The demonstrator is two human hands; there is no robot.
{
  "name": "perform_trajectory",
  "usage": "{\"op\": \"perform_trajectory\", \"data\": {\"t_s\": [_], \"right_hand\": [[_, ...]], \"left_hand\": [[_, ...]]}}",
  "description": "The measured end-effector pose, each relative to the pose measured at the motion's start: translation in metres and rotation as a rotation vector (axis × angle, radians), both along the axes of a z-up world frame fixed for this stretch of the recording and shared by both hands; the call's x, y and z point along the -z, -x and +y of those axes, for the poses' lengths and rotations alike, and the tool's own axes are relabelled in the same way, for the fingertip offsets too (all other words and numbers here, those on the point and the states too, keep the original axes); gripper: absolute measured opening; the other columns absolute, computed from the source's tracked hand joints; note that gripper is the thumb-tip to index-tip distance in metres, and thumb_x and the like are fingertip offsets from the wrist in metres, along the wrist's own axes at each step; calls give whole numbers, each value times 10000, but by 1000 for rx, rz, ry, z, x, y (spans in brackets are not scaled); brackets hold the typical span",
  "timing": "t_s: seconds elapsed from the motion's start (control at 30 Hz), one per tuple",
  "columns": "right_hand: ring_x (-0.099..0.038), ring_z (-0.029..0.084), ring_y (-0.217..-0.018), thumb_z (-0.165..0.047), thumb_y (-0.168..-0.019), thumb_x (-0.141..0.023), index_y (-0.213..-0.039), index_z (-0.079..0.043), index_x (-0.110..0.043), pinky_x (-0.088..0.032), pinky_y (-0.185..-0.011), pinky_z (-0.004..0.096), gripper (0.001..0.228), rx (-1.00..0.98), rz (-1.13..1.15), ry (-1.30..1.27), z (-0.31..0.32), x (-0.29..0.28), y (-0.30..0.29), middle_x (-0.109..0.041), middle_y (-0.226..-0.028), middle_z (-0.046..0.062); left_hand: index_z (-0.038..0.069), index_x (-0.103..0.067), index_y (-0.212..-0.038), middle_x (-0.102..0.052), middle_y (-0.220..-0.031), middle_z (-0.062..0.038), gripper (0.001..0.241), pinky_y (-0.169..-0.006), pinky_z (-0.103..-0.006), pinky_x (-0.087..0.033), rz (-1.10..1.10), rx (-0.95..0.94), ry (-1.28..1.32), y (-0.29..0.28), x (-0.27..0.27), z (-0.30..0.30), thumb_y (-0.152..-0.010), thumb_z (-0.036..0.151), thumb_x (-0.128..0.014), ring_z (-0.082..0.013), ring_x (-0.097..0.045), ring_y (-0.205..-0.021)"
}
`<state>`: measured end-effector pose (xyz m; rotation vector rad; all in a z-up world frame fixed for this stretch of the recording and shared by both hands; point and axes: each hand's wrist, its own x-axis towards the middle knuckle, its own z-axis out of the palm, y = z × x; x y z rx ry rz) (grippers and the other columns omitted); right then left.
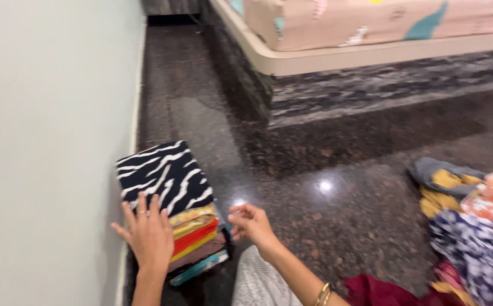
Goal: The person sits on the floor and folds two pieces of clothing by hand. First, a black and white zebra-striped garment is unfolded, smoothed, and folded into a compact rectangle. Then, a pink patterned garment is unfolded, smoothed, and folded similarly.
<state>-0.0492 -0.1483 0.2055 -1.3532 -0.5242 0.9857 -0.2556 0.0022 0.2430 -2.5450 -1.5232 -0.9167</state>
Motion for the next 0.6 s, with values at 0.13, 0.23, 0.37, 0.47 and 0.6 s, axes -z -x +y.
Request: {"op": "perform_trajectory", "data": {"t_s": [0.13, 0.23, 0.37, 0.47, 0.6], "right_hand": [[-637, 123, -671, -110, -983, -742, -1110, 60, -723, -529, -599, 267, 214, -147, -110, -143, -73, 2, -5, -684, -932, 165], [-640, 146, -712, -113, -958, -748, -1118, 51, -720, -529, -630, 281, 230, -196, -214, -99, -126, -6, -11, -686, -959, 164], [-643, 176, -768, -117, -926, -756, -1128, 39, -715, -529, -671, 299, 258, -158, -409, -57, -192, -33, -29, -687, -995, 163], [-646, 199, -810, -120, -901, -762, -1135, 29, -711, -529, -702, 313, 282, -62, -615, -20, -245, -53, -27, -688, -1023, 163], [-650, 230, -866, -124, -868, -769, -1146, 17, -707, -529, -744, 332, 317, 109, -951, 49, -312, -74, -28, -690, -1059, 162]], "left_hand": [[91, -581, -1420, -432, -1574, -166, 545, -1146, -752, -134, -103, 132, -83, -28, 1, -35, -948, 365, -573, -478, -266, -1493], [98, -599, -1372, -453, -1544, -171, 523, -1171, -706, -164, -98, 275, -94, -71, -6, -79, -937, 389, -588, -484, -288, -1466], [129, -657, -1240, -539, -1442, -124, 416, -1137, -677, -206, -97, 629, 49, -139, -14, -162, -882, 341, -649, -462, -336, -1408], [107, -665, -1232, -554, -1423, -133, 400, -1110, -690, -201, -145, 955, 139, -180, -16, -235, -888, 311, -685, -477, -314, -1414], [125, -678, -1222, -549, -1431, -128, 365, -1136, -715, -123, -48, 1277, 317, -216, -14, -314, -891, 277, -710, -478, -263, -1449]]}}
